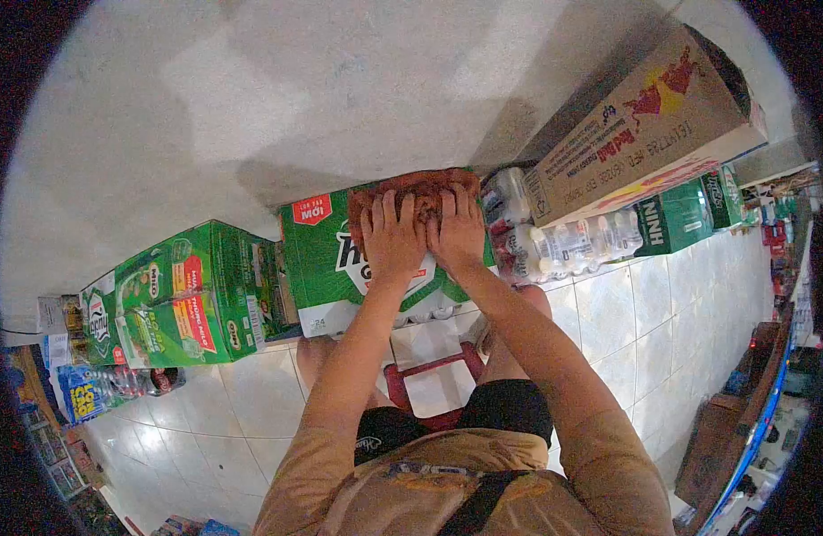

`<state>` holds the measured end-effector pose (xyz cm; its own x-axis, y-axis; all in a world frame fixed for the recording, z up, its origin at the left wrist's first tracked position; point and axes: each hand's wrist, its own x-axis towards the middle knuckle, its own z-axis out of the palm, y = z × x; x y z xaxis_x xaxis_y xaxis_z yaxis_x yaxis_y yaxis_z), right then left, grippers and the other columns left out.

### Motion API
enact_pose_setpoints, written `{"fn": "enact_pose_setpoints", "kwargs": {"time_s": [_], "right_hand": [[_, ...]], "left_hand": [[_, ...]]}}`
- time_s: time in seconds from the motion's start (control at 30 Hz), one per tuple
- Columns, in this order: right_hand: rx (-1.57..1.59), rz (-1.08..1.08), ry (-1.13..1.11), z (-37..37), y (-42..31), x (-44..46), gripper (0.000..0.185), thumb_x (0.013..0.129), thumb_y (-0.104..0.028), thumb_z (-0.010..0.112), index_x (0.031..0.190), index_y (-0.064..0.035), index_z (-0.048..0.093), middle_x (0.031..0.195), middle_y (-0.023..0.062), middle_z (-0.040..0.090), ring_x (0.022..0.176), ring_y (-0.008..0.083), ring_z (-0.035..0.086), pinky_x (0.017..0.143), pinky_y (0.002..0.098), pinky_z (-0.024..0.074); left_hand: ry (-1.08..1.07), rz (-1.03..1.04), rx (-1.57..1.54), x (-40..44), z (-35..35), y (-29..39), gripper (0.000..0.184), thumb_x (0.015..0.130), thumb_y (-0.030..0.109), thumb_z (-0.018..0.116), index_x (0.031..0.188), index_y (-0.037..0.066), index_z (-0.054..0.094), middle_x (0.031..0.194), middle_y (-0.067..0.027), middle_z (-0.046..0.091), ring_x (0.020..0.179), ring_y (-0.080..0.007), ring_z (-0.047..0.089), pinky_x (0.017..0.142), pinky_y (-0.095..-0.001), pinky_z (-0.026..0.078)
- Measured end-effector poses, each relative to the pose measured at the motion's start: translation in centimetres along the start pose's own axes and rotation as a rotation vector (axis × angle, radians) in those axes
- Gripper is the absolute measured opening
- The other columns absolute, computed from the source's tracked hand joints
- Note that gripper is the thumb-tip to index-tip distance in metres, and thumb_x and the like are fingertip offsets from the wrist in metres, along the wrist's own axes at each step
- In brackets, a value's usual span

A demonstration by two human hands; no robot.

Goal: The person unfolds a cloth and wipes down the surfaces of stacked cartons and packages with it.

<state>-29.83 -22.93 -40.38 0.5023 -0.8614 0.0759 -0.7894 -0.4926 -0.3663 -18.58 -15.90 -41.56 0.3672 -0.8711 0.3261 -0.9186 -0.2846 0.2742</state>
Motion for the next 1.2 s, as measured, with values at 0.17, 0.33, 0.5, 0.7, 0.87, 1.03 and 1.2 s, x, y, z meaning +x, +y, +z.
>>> {"fn": "enact_pose_setpoints", "kwargs": {"time_s": [0.17, 0.33, 0.5, 0.7, 0.87, 1.03, 1.2], "right_hand": [[-0.013, -0.171, 0.214, 1.47, 0.94, 0.44, 0.063, 0.089, -0.028, 0.05, 0.143, 0.0037, 0.04, 0.153, 0.0242, 0.036, 0.143, 0.04, 0.032, 0.118, 0.051, 0.0254], [-0.037, -0.155, 0.17, 1.07, 0.73, 0.39, 0.062, 0.091, -0.029, 0.047, 0.144, 0.0034, 0.04, 0.155, 0.0231, 0.034, 0.146, 0.0371, 0.029, 0.12, 0.0501, 0.0211], [-0.042, -0.158, 0.148, 0.91, 0.73, 0.45, 0.063, 0.091, -0.03, 0.046, 0.144, 0.0036, 0.04, 0.155, 0.0229, 0.033, 0.147, 0.037, 0.027, 0.121, 0.0495, 0.0195], [-0.045, -0.161, 0.158, 0.98, 0.7, 0.37, 0.064, 0.091, -0.03, 0.047, 0.144, 0.0045, 0.038, 0.155, 0.0229, 0.033, 0.146, 0.0379, 0.027, 0.121, 0.0499, 0.0198], [-0.047, -0.164, 0.173, 1.29, 0.91, 0.35, 0.064, 0.09, -0.03, 0.048, 0.144, 0.0041, 0.039, 0.155, 0.0223, 0.033, 0.146, 0.0381, 0.028, 0.12, 0.0507, 0.0212], [-0.055, -0.162, 0.168, 1.09, 0.81, 0.46, 0.064, 0.09, -0.03, 0.049, 0.143, 0.0031, 0.04, 0.155, 0.0216, 0.034, 0.145, 0.0381, 0.03, 0.12, 0.0508, 0.0221], [-0.024, -0.157, 0.177, 1.11, 0.81, 0.4, 0.064, 0.09, -0.031, 0.049, 0.144, 0.0013, 0.04, 0.155, 0.0209, 0.034, 0.146, 0.0373, 0.029, 0.12, 0.05, 0.0217]], "left_hand": [[0.033, 0.033, 0.002, 0.32, 0.2, -0.06, 0.056, 0.091, 0.034, 0.051, 0.145, 0.015, 0.046, 0.153, -0.0153, 0.038, 0.144, -0.0351, 0.031, 0.117, -0.0581, 0.021], [0.007, 0.032, 0.026, 0.45, 0.21, -0.07, 0.058, 0.093, 0.034, 0.049, 0.147, 0.017, 0.044, 0.156, -0.0138, 0.034, 0.146, -0.0344, 0.028, 0.118, -0.0579, 0.018], [0.014, 0.045, 0.033, 0.43, 0.53, -0.27, 0.058, 0.093, 0.036, 0.048, 0.148, 0.016, 0.044, 0.156, -0.0148, 0.034, 0.146, -0.0346, 0.028, 0.117, -0.0585, 0.018], [0.011, 0.039, 0.036, 0.44, 0.5, -0.22, 0.059, 0.093, 0.038, 0.048, 0.148, 0.017, 0.043, 0.157, -0.0157, 0.033, 0.146, -0.0349, 0.028, 0.117, -0.0595, 0.02], [0.009, 0.033, 0.05, 0.41, 0.55, -0.17, 0.058, 0.094, 0.039, 0.048, 0.148, 0.017, 0.044, 0.158, -0.0153, 0.032, 0.146, -0.0352, 0.028, 0.117, -0.0598, 0.02], [0.003, 0.029, 0.073, 0.49, 0.32, -0.08, 0.056, 0.096, 0.039, 0.046, 0.148, 0.019, 0.044, 0.158, -0.0145, 0.032, 0.145, -0.0363, 0.03, 0.116, -0.0603, 0.021], [0.004, 0.022, 0.071, 0.52, 0.06, 0.01, 0.055, 0.096, 0.038, 0.046, 0.148, 0.02, 0.044, 0.159, -0.0142, 0.031, 0.145, -0.0369, 0.03, 0.116, -0.0605, 0.021]]}}
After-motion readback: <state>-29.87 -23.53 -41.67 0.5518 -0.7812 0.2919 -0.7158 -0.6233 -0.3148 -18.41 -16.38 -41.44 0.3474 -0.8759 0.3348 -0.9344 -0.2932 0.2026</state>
